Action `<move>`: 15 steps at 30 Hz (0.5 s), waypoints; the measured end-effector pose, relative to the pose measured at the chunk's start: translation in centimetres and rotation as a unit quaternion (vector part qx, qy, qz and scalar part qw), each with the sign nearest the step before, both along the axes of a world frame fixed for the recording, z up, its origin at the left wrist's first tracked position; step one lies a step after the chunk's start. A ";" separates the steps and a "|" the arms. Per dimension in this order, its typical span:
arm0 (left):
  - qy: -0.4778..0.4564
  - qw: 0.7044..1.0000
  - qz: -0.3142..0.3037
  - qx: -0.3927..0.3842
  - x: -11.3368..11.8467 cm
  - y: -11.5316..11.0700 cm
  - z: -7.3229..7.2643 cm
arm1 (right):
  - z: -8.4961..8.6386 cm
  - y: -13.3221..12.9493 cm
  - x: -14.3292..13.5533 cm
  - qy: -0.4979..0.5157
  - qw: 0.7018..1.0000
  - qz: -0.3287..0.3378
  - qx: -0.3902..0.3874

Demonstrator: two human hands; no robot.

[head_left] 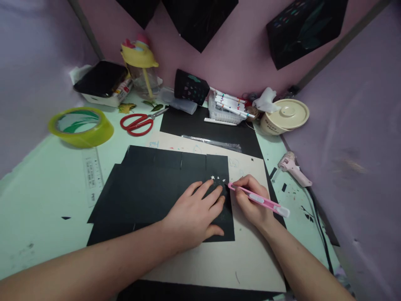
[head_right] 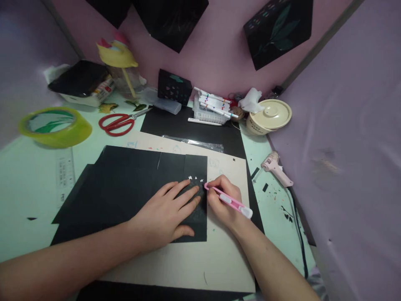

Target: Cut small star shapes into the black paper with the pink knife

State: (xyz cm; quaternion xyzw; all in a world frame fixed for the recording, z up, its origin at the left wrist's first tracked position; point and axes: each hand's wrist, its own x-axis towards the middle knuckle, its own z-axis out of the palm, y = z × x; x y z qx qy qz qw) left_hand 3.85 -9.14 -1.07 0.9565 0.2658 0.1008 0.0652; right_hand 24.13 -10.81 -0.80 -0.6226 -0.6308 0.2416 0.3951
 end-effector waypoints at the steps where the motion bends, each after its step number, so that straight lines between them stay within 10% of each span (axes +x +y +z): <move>1: 0.000 1.000 0.000 0.000 0.0 0.0 0.0 | 0.0 0.0 0.0 0.000 1.000 -0.001 0.000; 15: -0.001 1.000 0.002 -0.006 0.0 -0.1 -0.1 | 0.1 0.0 0.0 -0.005 1.000 0.016 -0.004</move>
